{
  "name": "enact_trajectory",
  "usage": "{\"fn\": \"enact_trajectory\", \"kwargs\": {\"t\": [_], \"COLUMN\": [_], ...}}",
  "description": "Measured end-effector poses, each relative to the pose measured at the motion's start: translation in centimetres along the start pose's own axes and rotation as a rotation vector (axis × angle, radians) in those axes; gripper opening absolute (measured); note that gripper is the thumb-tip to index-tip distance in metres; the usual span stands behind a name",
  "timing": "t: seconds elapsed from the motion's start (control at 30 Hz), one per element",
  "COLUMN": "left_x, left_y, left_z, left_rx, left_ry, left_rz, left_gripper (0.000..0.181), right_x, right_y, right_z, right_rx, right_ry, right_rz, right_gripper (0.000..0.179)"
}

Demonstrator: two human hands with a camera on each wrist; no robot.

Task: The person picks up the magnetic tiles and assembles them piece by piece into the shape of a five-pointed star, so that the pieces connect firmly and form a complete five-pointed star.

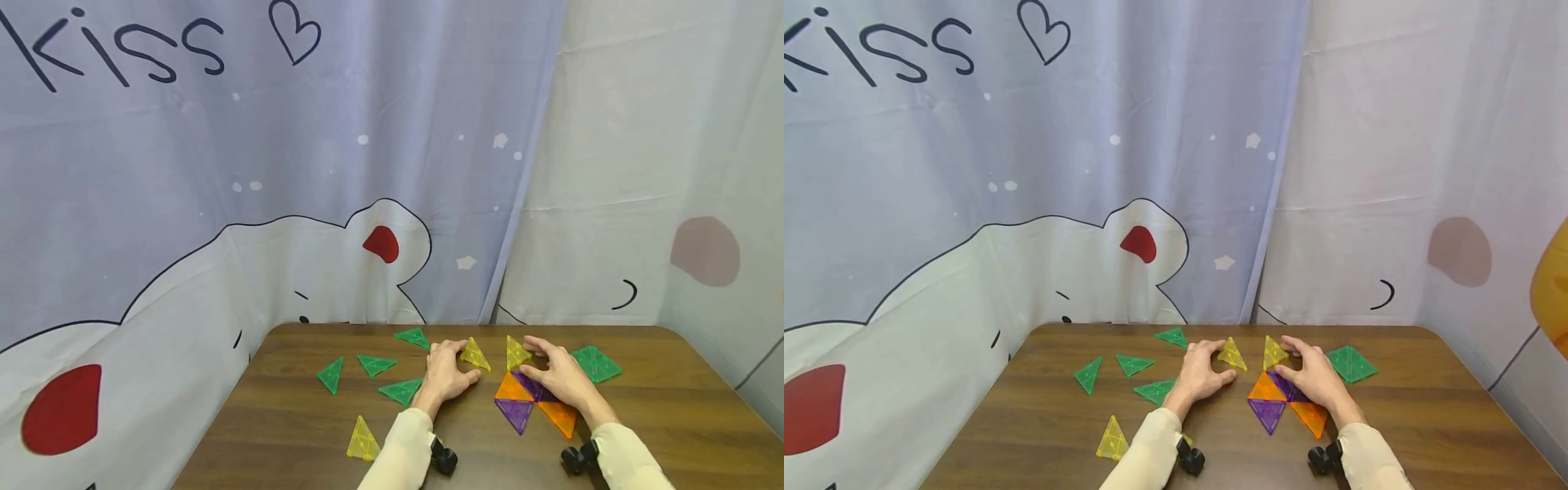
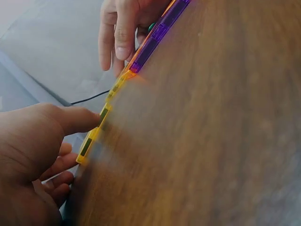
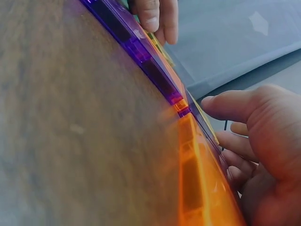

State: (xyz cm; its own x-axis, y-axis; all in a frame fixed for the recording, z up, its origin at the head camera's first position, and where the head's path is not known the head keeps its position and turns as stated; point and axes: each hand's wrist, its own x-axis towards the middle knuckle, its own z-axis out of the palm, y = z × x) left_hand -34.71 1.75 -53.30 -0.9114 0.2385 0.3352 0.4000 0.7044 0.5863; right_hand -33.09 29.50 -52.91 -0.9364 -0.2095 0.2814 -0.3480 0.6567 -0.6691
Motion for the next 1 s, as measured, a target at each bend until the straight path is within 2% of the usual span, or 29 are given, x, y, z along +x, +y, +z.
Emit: {"fn": "enact_trajectory", "kwargs": {"t": [0.3, 0.6, 0.7, 1.0], "left_x": [0.1, 0.0, -0.2, -0.2], "left_y": [0.2, 0.4, 0.5, 0.3], "left_z": [0.3, 0.2, 0.1, 0.2], "left_rx": [0.018, 0.033, 0.035, 0.043], "left_ry": [-0.055, -0.114, -0.139, -0.137], "left_rz": [0.024, 0.075, 0.074, 0.067], "left_gripper": [0.07, 0.065, 0.064, 0.064], "right_x": [0.2, 0.2, 0.2, 0.1], "right_y": [-0.4, -0.9, -1.0, -1.1], "right_z": [0.2, 0.5, 0.6, 0.8], "right_rx": [-0.033, -0.052, -0.057, -0.048], "right_ry": [-0.027, -0.045, -0.052, -0.066], "right_rz": [-0.004, -0.02, -0.019, -0.011], "right_gripper": [0.067, 0.063, 0.063, 0.062]}}
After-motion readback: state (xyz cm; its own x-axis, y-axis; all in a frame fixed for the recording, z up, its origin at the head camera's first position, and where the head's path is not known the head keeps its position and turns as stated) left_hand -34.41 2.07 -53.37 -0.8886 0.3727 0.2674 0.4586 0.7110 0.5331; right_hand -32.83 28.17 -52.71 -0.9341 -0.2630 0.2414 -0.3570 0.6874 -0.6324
